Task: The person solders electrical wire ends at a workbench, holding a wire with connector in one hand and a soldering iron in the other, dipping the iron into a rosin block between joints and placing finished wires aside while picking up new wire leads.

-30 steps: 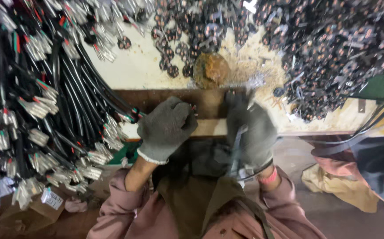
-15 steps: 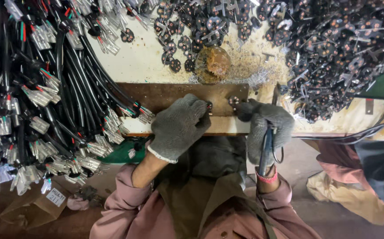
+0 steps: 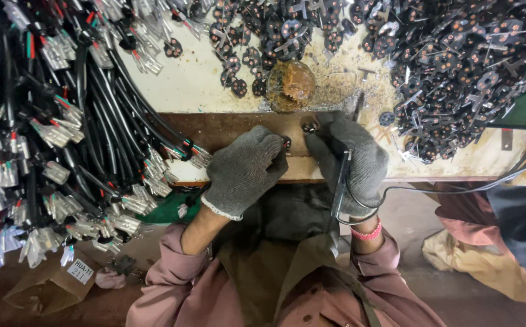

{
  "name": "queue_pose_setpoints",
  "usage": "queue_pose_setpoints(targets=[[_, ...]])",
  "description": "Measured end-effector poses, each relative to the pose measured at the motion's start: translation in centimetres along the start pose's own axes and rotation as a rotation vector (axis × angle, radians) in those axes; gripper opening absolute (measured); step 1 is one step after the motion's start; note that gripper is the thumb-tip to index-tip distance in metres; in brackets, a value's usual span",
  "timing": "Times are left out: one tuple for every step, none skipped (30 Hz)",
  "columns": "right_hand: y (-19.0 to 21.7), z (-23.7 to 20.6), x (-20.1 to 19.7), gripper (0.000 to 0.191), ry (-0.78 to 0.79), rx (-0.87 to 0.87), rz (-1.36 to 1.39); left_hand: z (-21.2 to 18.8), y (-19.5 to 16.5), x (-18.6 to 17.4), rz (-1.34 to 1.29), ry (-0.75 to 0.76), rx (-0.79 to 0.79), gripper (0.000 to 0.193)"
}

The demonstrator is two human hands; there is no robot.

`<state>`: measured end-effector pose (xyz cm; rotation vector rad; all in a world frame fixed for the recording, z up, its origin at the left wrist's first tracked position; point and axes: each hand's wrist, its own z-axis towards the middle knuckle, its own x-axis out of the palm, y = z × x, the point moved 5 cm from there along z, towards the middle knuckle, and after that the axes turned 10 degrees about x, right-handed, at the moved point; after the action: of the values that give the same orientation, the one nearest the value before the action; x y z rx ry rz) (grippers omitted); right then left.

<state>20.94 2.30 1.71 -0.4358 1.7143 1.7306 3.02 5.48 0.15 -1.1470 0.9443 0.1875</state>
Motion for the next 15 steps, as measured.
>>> queue_pose_setpoints(targets=[[0.2, -0.2, -0.4, 0.043, -0.009, -0.023, 0.002, 0.0, 0.0, -0.1, -0.011, -0.002, -0.004, 0.011], [0.3, -0.3, -0.8, 0.042, -0.015, -0.056, -0.002, -0.1, 0.1, -0.1, -0.022, -0.002, -0.010, 0.010], [0.4, -0.8, -1.5, 0.040, -0.036, -0.056, 0.020, -0.1, 0.1, -0.1, -0.036, 0.000, -0.018, 0.010], [0.3, -1.4, -2.2, 0.039, -0.071, -0.007, 0.067, -0.1, 0.0, -0.3, -0.044, -0.027, -0.009, 0.008], [0.0, -2.2, -2.8, 0.038, -0.112, 0.051, 0.127, -0.2, -0.1, -0.3, -0.055, -0.051, -0.001, 0.009], [-0.4, -3.1, -3.3, 0.036, -0.161, 0.119, 0.200, -0.2, -0.3, -0.4, -0.066, -0.075, 0.011, 0.010], [-0.9, -3.7, -3.3, 0.035, -0.148, 0.175, 0.193, -0.2, -0.3, -0.2, -0.075, -0.063, 0.005, 0.012], [-1.3, -4.5, -2.9, 0.034, -0.122, 0.219, 0.194, -0.1, -0.4, 0.1, -0.082, -0.050, 0.000, 0.013], [-2.0, -4.9, -2.5, 0.033, -0.098, 0.260, 0.202, 0.0, -0.5, 0.5, -0.089, -0.037, -0.007, 0.014], [-2.6, -5.2, -2.0, 0.032, -0.074, 0.281, 0.185, 0.1, -0.7, 0.9, -0.066, -0.005, 0.011, 0.014], [-3.3, -5.1, -1.5, 0.031, -0.052, 0.302, 0.173, 0.2, -0.8, 1.3, -0.044, 0.024, 0.028, 0.015], [-3.9, -5.0, -0.9, 0.030, -0.029, 0.319, 0.161, 0.3, -1.0, 1.8, -0.025, 0.056, 0.045, 0.016], [-4.2, -4.8, -0.7, 0.029, -0.016, 0.319, 0.128, 0.5, -1.1, 2.1, -0.009, 0.066, 0.053, 0.016], [-4.4, -4.5, -0.5, 0.028, 0.005, 0.319, 0.088, 0.5, -1.2, 2.3, 0.010, 0.078, 0.059, 0.016], [-4.2, -4.1, -0.2, 0.028, 0.026, 0.288, 0.032, 0.5, -1.4, 2.6, 0.023, 0.096, 0.066, 0.016]])
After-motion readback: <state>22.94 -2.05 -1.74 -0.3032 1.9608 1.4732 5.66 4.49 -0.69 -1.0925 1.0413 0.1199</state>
